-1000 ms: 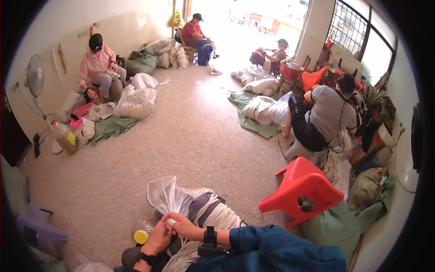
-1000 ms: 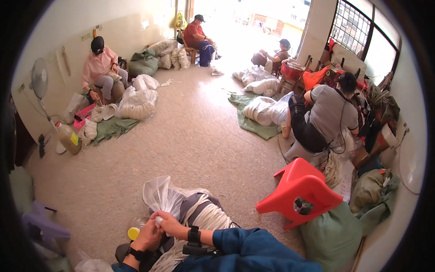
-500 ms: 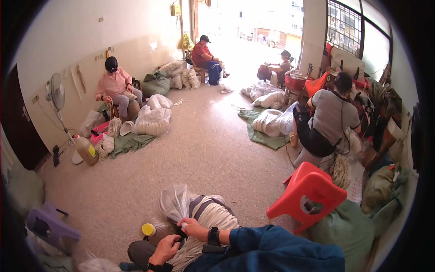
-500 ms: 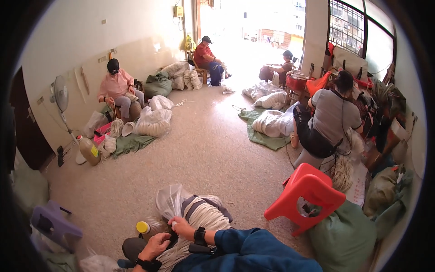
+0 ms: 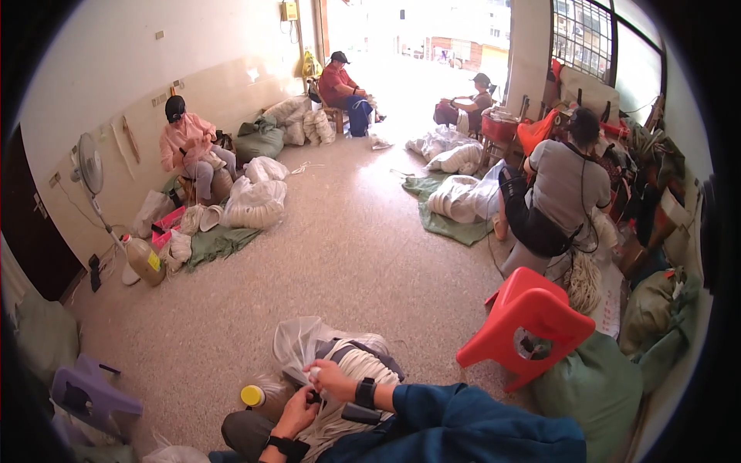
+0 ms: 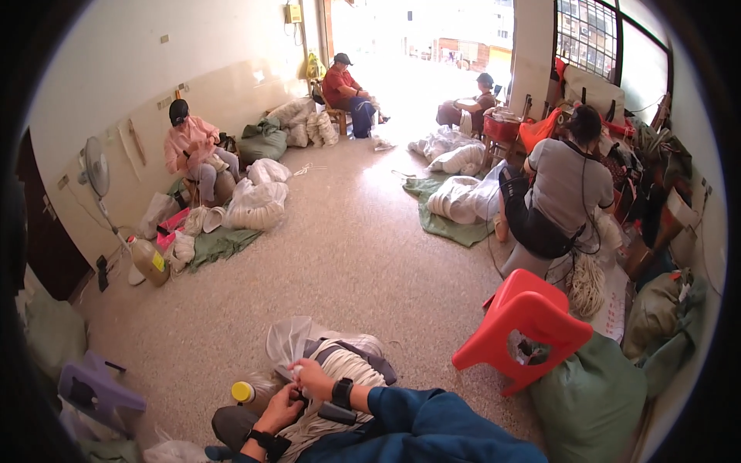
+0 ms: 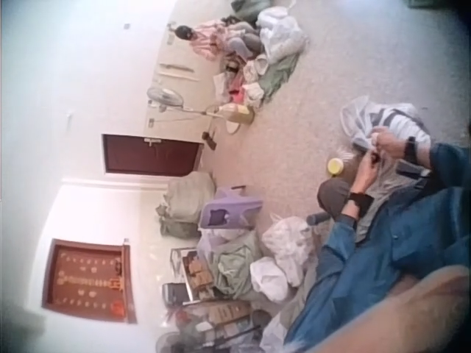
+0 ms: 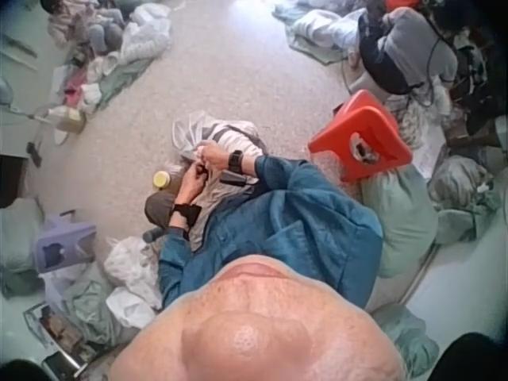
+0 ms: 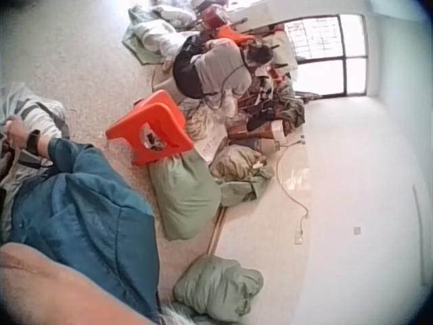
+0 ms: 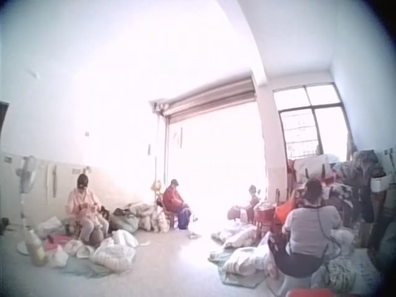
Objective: Packing shoe insoles, laces, and shoes into plastic bags and sealing them.
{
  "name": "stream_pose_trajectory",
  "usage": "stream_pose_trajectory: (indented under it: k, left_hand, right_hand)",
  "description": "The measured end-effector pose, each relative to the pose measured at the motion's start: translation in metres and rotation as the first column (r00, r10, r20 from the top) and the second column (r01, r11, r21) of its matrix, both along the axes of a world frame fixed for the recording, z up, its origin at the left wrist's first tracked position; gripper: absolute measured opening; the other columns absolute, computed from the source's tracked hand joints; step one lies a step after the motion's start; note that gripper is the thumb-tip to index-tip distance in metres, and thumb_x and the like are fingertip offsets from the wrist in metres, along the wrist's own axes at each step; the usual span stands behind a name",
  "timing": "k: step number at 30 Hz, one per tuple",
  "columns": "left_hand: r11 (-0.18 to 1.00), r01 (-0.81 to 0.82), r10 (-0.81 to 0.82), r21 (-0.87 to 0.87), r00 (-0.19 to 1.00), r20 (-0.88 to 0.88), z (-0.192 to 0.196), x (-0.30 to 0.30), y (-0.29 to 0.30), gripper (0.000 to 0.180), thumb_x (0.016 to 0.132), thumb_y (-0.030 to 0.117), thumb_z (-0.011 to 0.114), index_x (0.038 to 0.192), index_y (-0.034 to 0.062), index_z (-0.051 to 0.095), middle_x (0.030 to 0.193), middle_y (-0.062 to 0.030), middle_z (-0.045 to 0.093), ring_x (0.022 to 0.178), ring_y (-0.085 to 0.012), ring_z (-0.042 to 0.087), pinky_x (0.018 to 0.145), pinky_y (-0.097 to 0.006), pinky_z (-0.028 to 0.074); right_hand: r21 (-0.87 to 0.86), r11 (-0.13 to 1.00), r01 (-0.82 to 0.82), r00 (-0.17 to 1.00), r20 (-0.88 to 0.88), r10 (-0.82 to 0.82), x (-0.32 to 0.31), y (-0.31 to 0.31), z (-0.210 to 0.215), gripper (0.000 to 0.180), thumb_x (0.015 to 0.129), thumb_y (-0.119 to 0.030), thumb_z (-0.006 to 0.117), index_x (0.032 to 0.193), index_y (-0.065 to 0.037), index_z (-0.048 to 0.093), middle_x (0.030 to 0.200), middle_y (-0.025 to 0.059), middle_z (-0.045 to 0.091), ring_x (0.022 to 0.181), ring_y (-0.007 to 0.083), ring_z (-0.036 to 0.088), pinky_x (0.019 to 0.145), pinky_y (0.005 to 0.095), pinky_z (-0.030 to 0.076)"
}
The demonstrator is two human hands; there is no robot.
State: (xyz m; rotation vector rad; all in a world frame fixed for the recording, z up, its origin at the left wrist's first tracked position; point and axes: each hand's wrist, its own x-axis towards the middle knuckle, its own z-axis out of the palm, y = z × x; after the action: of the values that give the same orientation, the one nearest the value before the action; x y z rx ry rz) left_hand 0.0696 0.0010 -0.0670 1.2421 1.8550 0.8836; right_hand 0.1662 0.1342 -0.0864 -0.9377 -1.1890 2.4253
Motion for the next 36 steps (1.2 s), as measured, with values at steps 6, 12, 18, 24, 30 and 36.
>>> stream_pose_trajectory:
  k: [6, 12, 18, 24, 30, 36]
  left_hand:
    - [0.991, -0.035, 0.044, 0.128, 0.996, -0.072, -0.041, -0.025, 0.032, 0.041, 0.086, 0.007, 0.06, 0.125, -0.0027, 0.05, 0.104, -0.0157, 0.065, 0.089, -0.0224, 0.068, 0.077, -0.033, 0.052]
    - [0.923, -0.264, 0.25, 0.281, 0.964, 0.087, -0.057, -0.052, 0.067, 0.023, 0.084, 0.001, 0.053, 0.106, -0.001, 0.058, 0.093, -0.0248, 0.063, 0.092, -0.0442, 0.061, 0.077, -0.045, 0.048]
    - [0.956, -0.1, 0.15, 0.275, 0.975, -0.167, -0.049, -0.051, 0.072, 0.015, 0.089, 0.008, 0.049, 0.099, 0.0028, 0.059, 0.095, -0.0223, 0.064, 0.095, -0.0454, 0.059, 0.078, -0.049, 0.049]
    - [0.984, 0.089, 0.013, 0.153, 0.827, -0.563, -0.03, -0.046, 0.061, 0.017, 0.087, 0.013, 0.053, 0.103, 0.0106, 0.059, 0.101, -0.0119, 0.06, 0.095, -0.034, 0.058, 0.08, -0.048, 0.042]
    - [0.975, 0.133, 0.02, 0.177, 0.742, -0.67, -0.037, -0.052, 0.058, 0.034, 0.08, 0.016, 0.06, 0.113, 0.0068, 0.059, 0.105, -0.0103, 0.057, 0.1, -0.0295, 0.055, 0.085, -0.046, 0.039]
    - [0.933, -0.117, 0.284, 0.34, 0.82, -0.497, -0.031, -0.054, 0.071, 0.041, 0.072, 0.015, 0.068, 0.112, 0.0088, 0.061, 0.113, -0.0089, 0.056, 0.107, -0.029, 0.053, 0.091, -0.046, 0.038]
  right_hand:
    - [0.129, 0.986, -0.104, 0.993, -0.042, 0.11, -0.045, 0.033, 0.032, 0.024, 0.089, -0.001, 0.045, 0.107, -0.003, 0.06, 0.071, 0.0012, 0.054, 0.054, 0.0111, 0.047, 0.051, 0.0264, 0.041]
    - [0.132, 0.989, -0.071, 0.996, -0.045, 0.078, -0.074, 0.044, 0.051, 0.022, 0.089, -0.003, 0.047, 0.107, -0.004, 0.06, 0.071, 0.0007, 0.055, 0.057, 0.0114, 0.049, 0.051, 0.0274, 0.04]
    - [0.003, 0.997, -0.079, 0.997, -0.002, 0.079, -0.059, 0.052, 0.035, 0.028, 0.088, 0.001, 0.043, 0.112, 0.0, 0.056, 0.072, 0.0017, 0.053, 0.058, 0.0115, 0.048, 0.054, 0.0283, 0.042]
    - [-0.136, 0.99, 0.027, 1.0, 0.003, -0.027, -0.053, 0.042, 0.034, 0.033, 0.087, 0.005, 0.039, 0.115, -0.001, 0.054, 0.075, 0.0021, 0.052, 0.06, 0.0109, 0.046, 0.058, 0.0266, 0.043]
    - [-0.233, 0.971, 0.043, 0.999, -0.015, -0.048, -0.06, 0.045, 0.033, 0.036, 0.086, 0.007, 0.037, 0.117, -0.002, 0.053, 0.079, 0.0022, 0.053, 0.062, 0.0107, 0.046, 0.057, 0.0249, 0.042]
    - [-0.101, 0.993, 0.068, 0.998, -0.005, -0.069, -0.09, 0.047, 0.052, 0.025, 0.092, -0.001, 0.043, 0.111, -0.005, 0.059, 0.076, 0.0016, 0.056, 0.061, 0.0115, 0.049, 0.055, 0.026, 0.041]
